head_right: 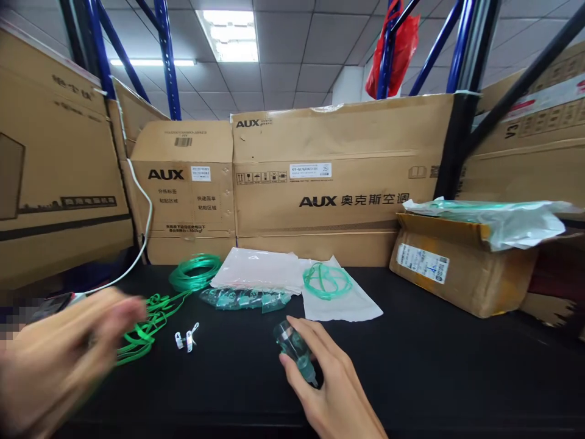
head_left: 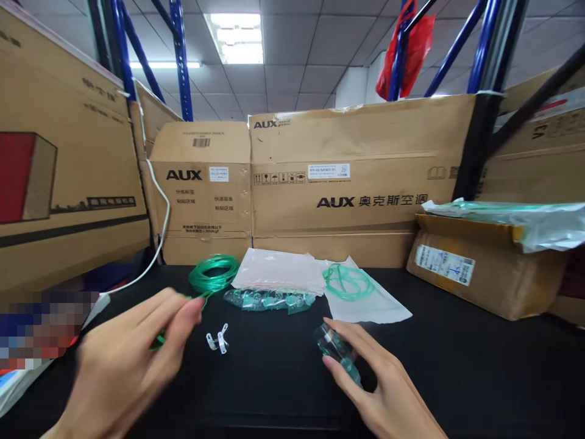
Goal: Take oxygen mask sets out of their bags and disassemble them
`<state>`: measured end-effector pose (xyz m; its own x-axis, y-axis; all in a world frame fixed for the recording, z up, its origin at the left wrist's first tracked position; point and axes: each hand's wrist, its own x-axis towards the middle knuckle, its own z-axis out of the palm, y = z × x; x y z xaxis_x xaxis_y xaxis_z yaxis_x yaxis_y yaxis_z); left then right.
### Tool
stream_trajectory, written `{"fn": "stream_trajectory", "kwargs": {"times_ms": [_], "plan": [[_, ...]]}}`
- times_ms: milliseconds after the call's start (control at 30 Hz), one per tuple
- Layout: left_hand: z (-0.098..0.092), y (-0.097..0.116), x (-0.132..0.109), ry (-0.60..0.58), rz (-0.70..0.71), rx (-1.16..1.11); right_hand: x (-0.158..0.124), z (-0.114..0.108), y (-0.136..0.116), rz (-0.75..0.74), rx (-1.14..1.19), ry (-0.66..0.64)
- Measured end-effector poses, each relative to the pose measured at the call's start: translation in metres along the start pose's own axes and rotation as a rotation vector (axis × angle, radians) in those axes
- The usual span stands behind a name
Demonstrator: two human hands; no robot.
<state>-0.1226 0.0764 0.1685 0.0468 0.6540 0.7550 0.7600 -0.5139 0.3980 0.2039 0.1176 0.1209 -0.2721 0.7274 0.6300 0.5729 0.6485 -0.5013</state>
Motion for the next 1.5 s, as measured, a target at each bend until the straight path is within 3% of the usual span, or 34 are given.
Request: {"fn": "stream_trajectory", "kwargs": {"times_ms": [67,133,200,267,367,467,667,800,967,1100,1200,1267,1367,1500], "plan": [[-0.016,-0.016,0.004,0.028,-0.218,0.312,-0.002,-0.001,0.007,-0.013,-0.001,0.009],[-0.028,-0.03,0.008,-0.085,-0.507,0.59,-0.004,-0.001,0.012,0.008,-0.004,0.011],[-0.033,-0.04,0.01,-0.241,-0.7,0.693,-0.006,0.0,0.015,0.025,-0.008,0.01],[-0.033,-0.048,0.009,-0.344,-0.76,0.698,-0.006,0.002,0.016,0.019,-0.013,0.006],[-0.027,-0.059,0.005,-0.422,-0.673,0.689,-0.006,0.002,0.019,-0.012,-0.023,0.009],[-0.023,-0.068,0.004,-0.413,-0.591,0.67,-0.007,0.001,0.02,-0.033,-0.036,0.016],[-0.029,-0.058,0.026,-0.238,-0.661,0.549,-0.006,0.001,0.022,-0.039,-0.047,0.04],[-0.031,-0.044,0.05,-0.082,-0.684,0.327,-0.005,0.003,0.025,-0.042,-0.053,0.04],[-0.024,-0.021,0.094,0.178,-0.394,0.158,-0.004,0.0,0.022,-0.04,-0.065,0.025],[-0.008,0.014,0.136,0.239,-0.201,-0.038,-0.005,-0.002,0.023,-0.02,-0.073,0.016],[0.01,0.045,0.15,0.188,-0.072,-0.156,-0.007,-0.004,0.027,-0.019,-0.091,0.019],[0.024,0.061,0.144,0.096,-0.008,-0.198,-0.008,-0.006,0.03,-0.029,-0.114,0.025],[0.044,0.07,0.117,-0.157,0.041,-0.198,-0.009,-0.011,0.035,-0.014,-0.169,0.031],[0.065,0.057,0.072,-0.526,0.001,-0.19,-0.012,-0.013,0.046,0.039,-0.246,0.028]]}}
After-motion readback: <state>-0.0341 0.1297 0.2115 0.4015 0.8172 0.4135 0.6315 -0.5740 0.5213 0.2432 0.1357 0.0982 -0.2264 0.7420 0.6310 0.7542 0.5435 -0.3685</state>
